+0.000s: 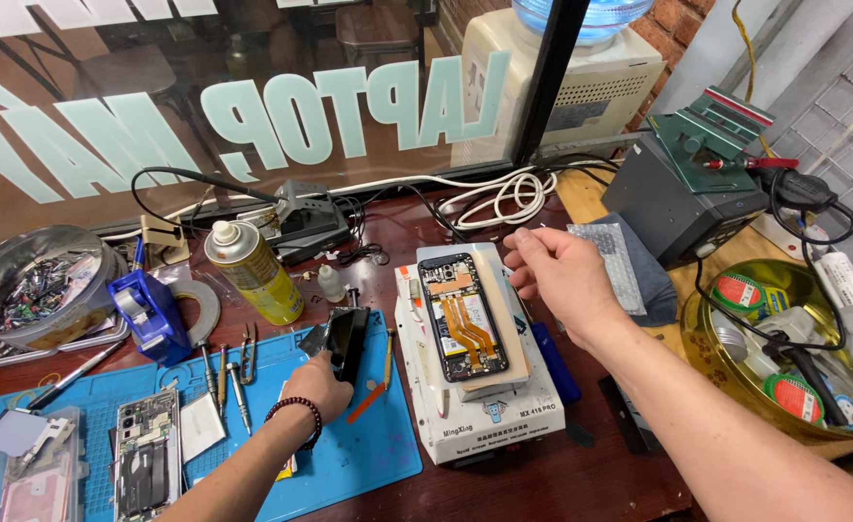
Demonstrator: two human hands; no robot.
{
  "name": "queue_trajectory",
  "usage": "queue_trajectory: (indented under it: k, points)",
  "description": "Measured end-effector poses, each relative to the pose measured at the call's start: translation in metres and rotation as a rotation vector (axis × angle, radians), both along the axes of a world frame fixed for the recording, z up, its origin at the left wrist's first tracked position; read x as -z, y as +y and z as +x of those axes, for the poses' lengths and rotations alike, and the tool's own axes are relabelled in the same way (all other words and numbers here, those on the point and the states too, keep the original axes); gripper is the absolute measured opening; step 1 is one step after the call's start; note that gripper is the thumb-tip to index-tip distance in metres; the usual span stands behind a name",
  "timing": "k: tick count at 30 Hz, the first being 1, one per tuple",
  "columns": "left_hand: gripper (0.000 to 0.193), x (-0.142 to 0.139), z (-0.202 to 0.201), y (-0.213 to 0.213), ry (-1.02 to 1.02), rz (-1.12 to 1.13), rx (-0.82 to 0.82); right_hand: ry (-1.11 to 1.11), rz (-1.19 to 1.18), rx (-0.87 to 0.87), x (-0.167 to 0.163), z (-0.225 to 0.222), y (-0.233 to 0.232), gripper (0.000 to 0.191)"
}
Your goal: The person aligns and attaches a smartphone display assembly to the phone's internal frame, repeatedly adjusting the position and pressing the edges to seat the screen. The person handles the display, internal frame, and a bubble-wrap package, then continues to align and press the display into place.
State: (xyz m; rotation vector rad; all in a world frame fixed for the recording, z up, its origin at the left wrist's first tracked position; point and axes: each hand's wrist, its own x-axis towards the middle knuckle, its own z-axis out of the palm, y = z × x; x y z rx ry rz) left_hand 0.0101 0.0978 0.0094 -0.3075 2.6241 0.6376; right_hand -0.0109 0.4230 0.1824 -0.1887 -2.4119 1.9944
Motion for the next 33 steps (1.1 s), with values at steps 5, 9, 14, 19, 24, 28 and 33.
queue_trajectory:
  k: [5,9,14,19,24,28,33]
  points:
    - [0.037,-0.012,0.003,-0.013,0.178,0.017,-0.229,0.035,-0.018,0.034,-0.008,0.002,-0.014,0.034]
    - [0.032,-0.05,0.002,-0.024,0.389,0.183,-0.271,0.099,-0.119,0.021,-0.021,0.003,-0.023,0.035]
    - [0.029,-0.125,-0.014,-0.011,0.185,1.341,-0.457,0.047,-0.246,-0.117,-0.034,0.001,-0.041,0.033]
    - [0.032,-0.181,-0.013,0.037,-0.077,1.774,-0.156,-0.312,-0.599,-0.44,-0.045,0.006,-0.06,0.045]
    - [0.028,-0.188,-0.02,0.081,-0.093,1.828,-0.124,-0.274,-0.895,-0.529,-0.051,0.018,-0.054,0.051]
    - [0.016,-0.179,-0.02,0.106,-0.47,2.088,0.024,-0.256,-0.867,-0.475,-0.046,0.02,-0.037,0.049]
    - [0.02,-0.18,-0.016,0.12,-0.415,1.498,-0.059,-0.187,-0.774,-0.297,-0.036,0.019,-0.012,0.033]
